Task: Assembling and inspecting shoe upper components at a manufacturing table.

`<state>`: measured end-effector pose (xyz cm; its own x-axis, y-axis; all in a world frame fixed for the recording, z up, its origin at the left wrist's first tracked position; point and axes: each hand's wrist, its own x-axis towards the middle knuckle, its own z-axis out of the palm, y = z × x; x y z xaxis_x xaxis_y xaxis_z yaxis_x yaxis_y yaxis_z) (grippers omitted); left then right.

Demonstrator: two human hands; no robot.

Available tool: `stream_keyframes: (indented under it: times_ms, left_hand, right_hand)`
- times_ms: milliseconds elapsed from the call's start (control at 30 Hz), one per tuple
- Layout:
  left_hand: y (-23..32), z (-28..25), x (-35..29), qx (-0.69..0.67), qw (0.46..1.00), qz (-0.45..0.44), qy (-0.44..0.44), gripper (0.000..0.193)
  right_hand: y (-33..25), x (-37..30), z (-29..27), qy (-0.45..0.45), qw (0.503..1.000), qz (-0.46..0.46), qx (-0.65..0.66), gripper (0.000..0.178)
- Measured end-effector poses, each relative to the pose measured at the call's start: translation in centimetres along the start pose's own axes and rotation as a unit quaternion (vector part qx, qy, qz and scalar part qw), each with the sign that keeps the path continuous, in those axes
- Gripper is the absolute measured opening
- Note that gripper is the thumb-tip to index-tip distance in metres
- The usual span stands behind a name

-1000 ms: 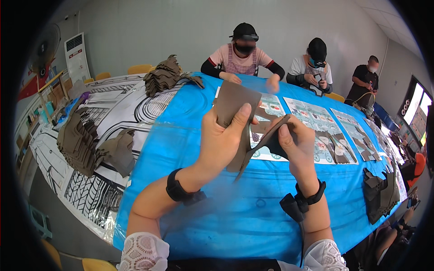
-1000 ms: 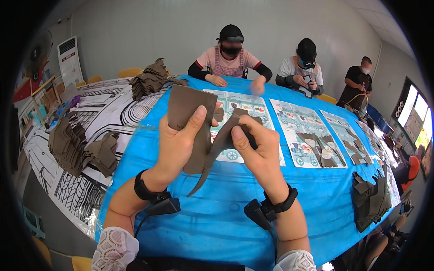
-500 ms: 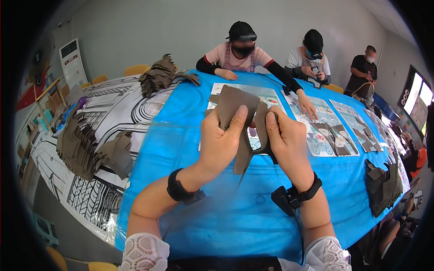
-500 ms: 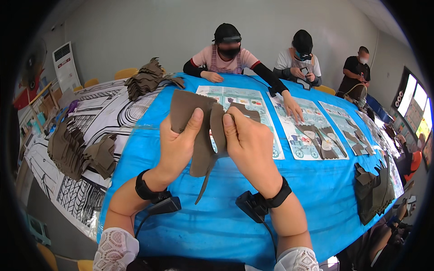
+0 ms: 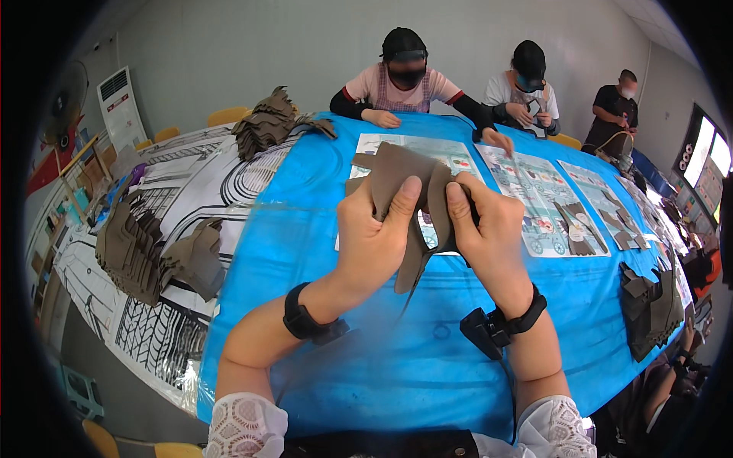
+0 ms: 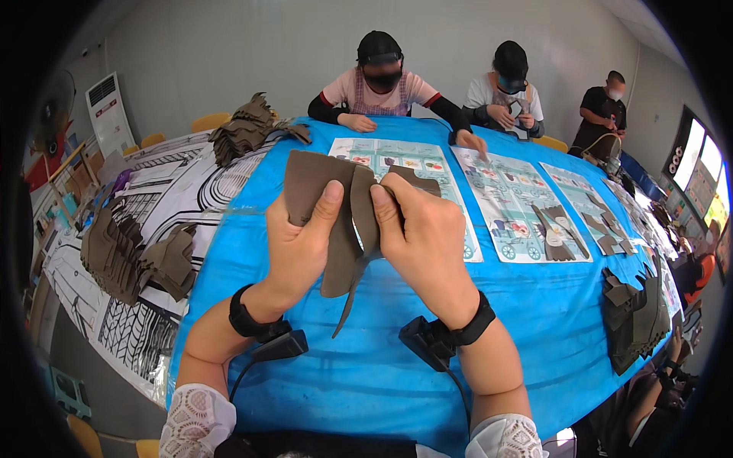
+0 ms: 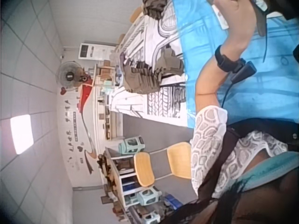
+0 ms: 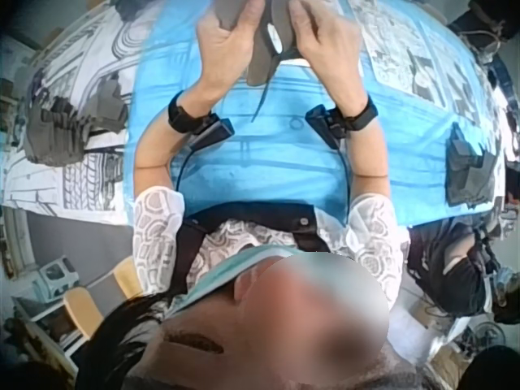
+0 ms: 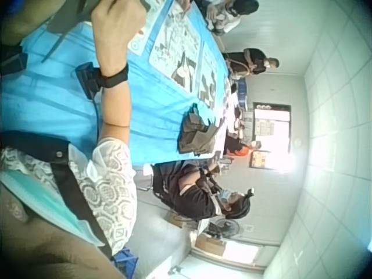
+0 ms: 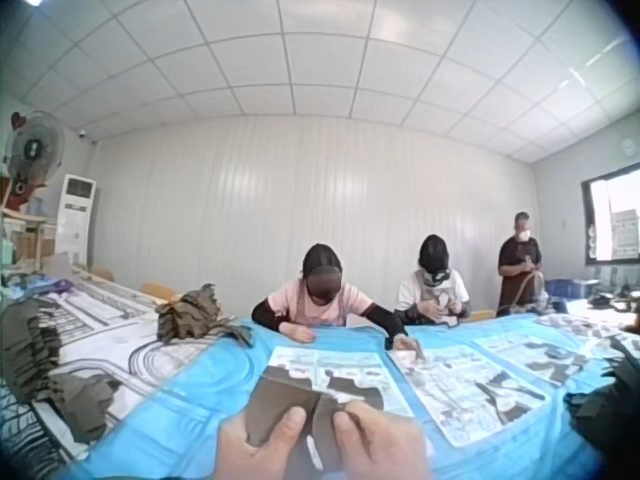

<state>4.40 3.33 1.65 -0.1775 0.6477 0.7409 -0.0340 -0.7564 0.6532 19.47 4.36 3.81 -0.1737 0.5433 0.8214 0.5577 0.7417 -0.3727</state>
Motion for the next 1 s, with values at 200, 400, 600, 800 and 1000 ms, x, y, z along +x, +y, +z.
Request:
stream_keyframes:
  times_ms: [200,400,600,800,1000]
  left_hand:
    - [-0.34,-0.19,-0.01,0.021,1.0,0.013,-0.004,0.03]
    - [-0.3,-0.29,-0.05,0.015,1.0,0.012,-0.015,0.029]
    - [-0.34,-0.13,-0.15,0.017,0.999,0.031,-0.016,0.028]
    - [-0.59,-0.07,-0.17,0.032,0.998,0.042,-0.025,0.026]
    - [0.0,-0.28,0.13,0.004,1.0,0.013,-0.019,0.018]
  right_hand:
    - [0.0,0.06,0.09,0.005,1.0,-0.005,-0.012,0.02]
    - [0.05,0.07,0.17,0.005,1.0,-0.002,-0.009,0.02]
    - [0.0,0.11,0.03,0.005,1.0,-0.004,-0.013,0.02]
    - [0.43,0.13,-0.02,0.006,1.0,0.002,-0.013,0.019]
    - [0.35,0.04,0.16,0.014,0.999,-0.026,-0.029,0.018]
